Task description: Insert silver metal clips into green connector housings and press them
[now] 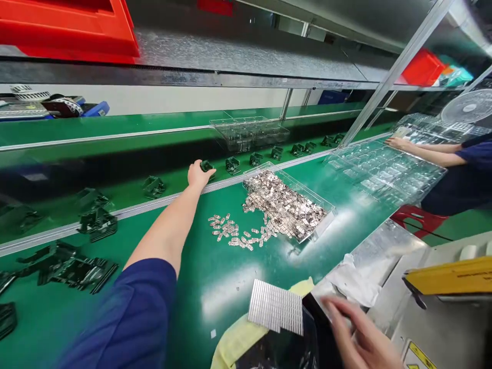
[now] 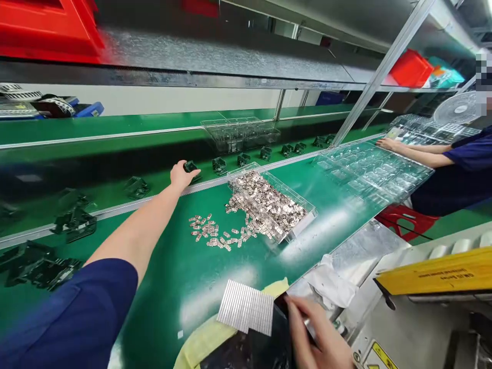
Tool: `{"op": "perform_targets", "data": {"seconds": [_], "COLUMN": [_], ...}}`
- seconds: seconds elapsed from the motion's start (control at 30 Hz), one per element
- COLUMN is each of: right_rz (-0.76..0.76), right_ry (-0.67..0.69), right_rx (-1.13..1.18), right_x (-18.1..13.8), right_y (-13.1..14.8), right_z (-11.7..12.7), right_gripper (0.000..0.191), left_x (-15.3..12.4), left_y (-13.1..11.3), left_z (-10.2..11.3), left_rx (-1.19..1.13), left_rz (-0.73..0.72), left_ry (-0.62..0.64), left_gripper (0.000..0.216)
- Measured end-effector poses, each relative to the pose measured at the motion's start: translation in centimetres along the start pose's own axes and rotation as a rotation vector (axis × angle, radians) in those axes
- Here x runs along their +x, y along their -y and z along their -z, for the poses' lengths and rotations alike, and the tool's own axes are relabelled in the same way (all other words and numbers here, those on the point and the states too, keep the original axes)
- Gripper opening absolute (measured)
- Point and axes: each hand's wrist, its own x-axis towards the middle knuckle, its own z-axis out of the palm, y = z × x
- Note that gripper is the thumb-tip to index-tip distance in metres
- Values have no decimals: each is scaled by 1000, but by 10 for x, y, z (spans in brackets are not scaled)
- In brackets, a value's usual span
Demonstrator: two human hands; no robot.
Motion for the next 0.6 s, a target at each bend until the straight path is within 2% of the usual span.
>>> {"op": "perform_targets", "data": {"seconds": [0.07, 0.13, 0.17, 0.23, 0.3, 0.37, 0.4, 0.43, 0.5, 0.57, 0.6], "right_rz": [109, 150, 139, 156, 170, 185, 195, 206, 220, 215, 205], "right_ry": [113, 288, 407, 462, 476, 480, 483, 486, 494, 499, 500], "right_rx": [-48, -264, -432, -493, -535, -565, -573, -577, -577, -573, -569], "right_x": [46, 99, 126, 172, 204, 223, 227, 230, 230, 226, 223], "right_y": [10, 19, 23, 28, 31, 32, 31, 29, 23, 15, 13], "right_z": [-37, -78, -97, -132, -162, -186, -196, -203, -212, -211, -209], "right_gripper": [21, 26, 28, 31, 35, 35, 33, 31, 30, 30, 29], "left_x": [4, -7, -19, -59, -117, -180, -208, -232, -262, -269, -266], "left_y": [10, 11, 8, -2, -13, -22, -24, -24, -18, -2, 7], "left_z": [-6, -10, -8, 8, 40, 81, 104, 127, 174, 217, 233], "left_rx": [19, 42, 57, 99, 157, 231, 327, 445, 664, 822, 851], "left_rz": [13, -2, -21, -84, -179, -310, -463, -544, -513, -319, -202], "left_ry": [-12, -18, -18, 1, 66, 194, 279, 273, 50, -208, -267], "left_gripper": [35, 35, 36, 42, 49, 46, 44, 42, 41, 42, 42]}}
